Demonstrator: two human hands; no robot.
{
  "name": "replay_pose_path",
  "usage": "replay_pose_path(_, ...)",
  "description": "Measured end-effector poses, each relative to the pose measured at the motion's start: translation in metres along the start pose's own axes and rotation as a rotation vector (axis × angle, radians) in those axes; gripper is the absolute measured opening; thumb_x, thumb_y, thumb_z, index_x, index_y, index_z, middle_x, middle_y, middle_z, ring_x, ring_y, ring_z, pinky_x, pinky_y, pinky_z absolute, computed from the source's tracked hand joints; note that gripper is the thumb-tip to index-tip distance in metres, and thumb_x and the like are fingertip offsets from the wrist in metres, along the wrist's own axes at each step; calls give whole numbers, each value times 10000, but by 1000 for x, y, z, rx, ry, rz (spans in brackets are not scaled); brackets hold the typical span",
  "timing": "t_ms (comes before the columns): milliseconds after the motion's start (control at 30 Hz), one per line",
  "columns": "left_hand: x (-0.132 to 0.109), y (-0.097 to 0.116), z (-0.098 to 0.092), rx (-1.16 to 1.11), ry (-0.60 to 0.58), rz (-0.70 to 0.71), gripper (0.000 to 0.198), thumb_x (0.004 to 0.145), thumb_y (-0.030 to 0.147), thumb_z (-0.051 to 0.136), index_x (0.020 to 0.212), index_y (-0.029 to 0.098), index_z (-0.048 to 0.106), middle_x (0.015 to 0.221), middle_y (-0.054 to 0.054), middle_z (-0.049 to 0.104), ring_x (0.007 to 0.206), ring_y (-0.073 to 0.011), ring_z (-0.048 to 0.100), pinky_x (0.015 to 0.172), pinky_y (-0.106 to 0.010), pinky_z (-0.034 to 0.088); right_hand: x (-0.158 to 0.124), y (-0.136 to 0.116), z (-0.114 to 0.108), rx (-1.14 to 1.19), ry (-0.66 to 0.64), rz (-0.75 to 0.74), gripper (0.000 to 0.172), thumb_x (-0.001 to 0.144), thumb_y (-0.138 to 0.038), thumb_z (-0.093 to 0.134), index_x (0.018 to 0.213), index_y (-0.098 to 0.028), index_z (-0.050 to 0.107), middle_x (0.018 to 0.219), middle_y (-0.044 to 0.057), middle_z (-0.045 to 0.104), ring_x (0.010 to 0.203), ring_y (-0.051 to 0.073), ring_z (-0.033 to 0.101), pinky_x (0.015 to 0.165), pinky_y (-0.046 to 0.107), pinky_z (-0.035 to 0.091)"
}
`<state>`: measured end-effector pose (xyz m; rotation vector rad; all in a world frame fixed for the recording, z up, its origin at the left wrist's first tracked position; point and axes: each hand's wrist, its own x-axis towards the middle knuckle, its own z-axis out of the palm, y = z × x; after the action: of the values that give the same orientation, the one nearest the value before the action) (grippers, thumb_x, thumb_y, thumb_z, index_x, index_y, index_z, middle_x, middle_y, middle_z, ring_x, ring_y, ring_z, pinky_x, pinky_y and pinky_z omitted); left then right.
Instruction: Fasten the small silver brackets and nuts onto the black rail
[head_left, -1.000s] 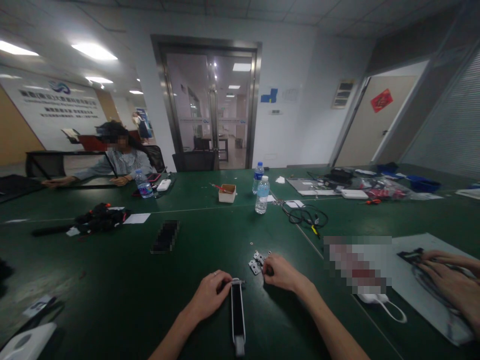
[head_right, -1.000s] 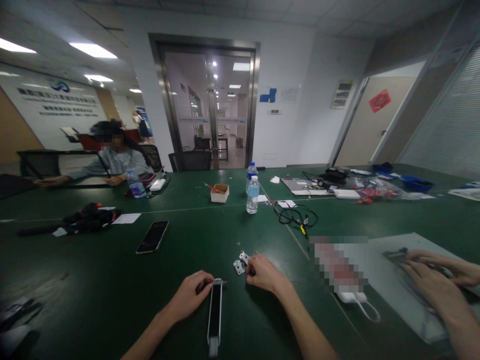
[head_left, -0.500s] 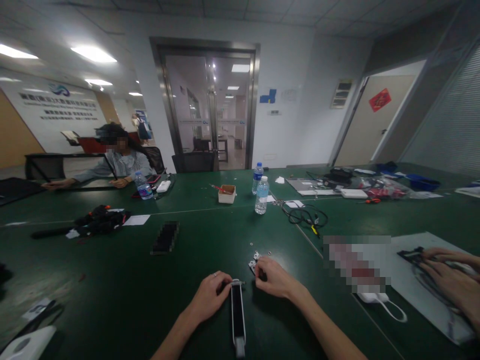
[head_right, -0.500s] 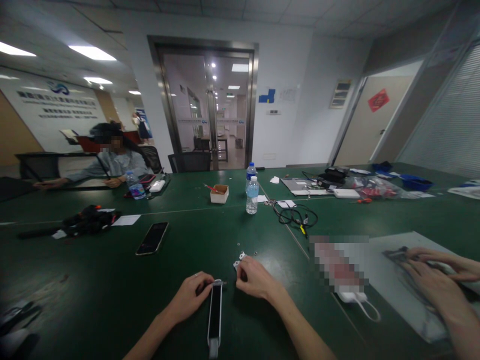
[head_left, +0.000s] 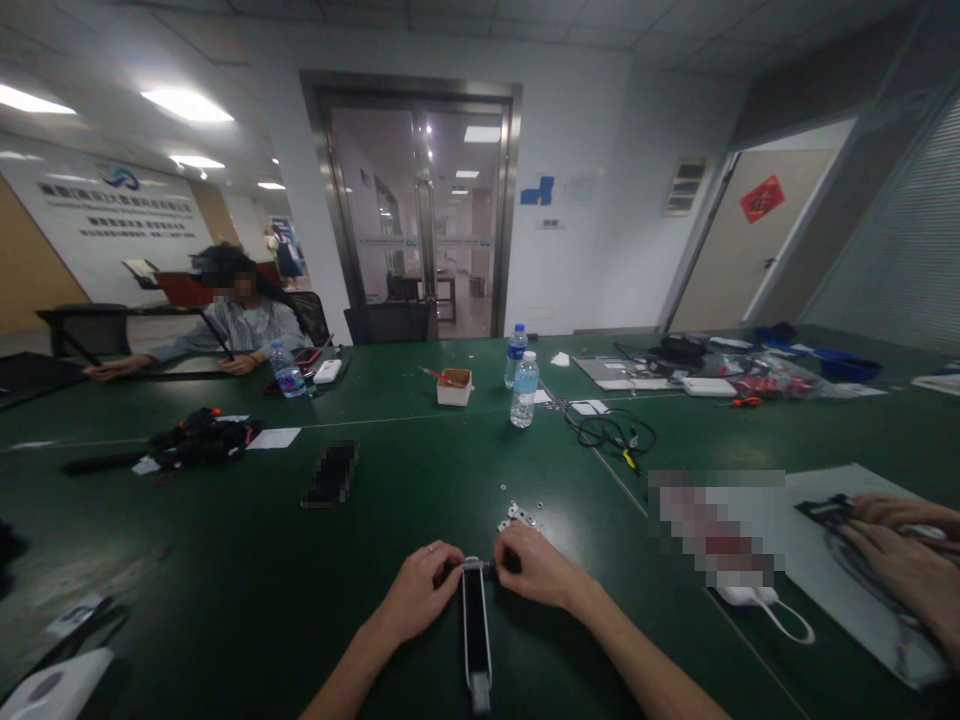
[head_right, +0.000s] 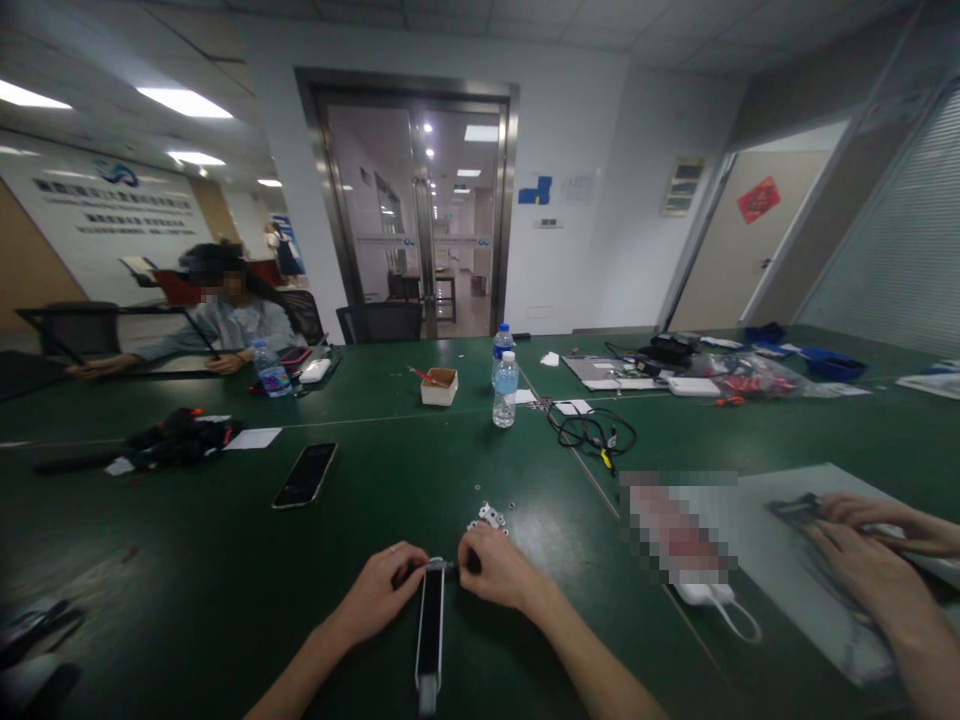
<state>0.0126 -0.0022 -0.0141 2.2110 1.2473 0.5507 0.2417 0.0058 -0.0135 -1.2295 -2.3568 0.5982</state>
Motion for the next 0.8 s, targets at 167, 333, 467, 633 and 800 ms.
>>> replay_pose_path(167,0,4,-2,1,-4,-11,211,928,285,466,963,211,660,892,-20,649,759,-175,577,674,-256,469,0,1,-1,19,13,-10,70,743,-109,586,769,-168,614,796,19,602,793,154,540,735,252,411)
replay_pose_path(333,0,6,-4,-2,-10,-9,209,929,277,465,960,202,657,891,-23,646,764,-177,580,680,-261,472,0,1,-1,32,13,-3,44,746,-136,605,769,-173,610,785,9,592,772,150,531,712,248,408)
replay_pose_path(467,-1,5,-3,0,-13,-12,209,935,281,463,966,202,654,894,-20,642,767,-177,577,679,-261,469,-1,-2,-3,52,25,7,40,743,-136,617,759,-173,609,779,8,590,758,147,528,690,242,407)
replay_pose_path(633,-1,4,-3,4,-16,-17,206,938,279,464,967,199,652,903,-20,639,785,-178,582,691,-259,464,0,-4,-3,65,33,-18,44,756,-134,617,776,-173,622,786,13,603,763,147,534,694,241,411)
replay_pose_path(800,1,1,-1,6,-16,-11,196,937,273,468,963,205,650,888,-13,640,778,-176,579,696,-262,459,2,-5,-2,48,24,-17,71,739,-104,621,763,-171,624,769,13,603,756,150,535,698,245,413)
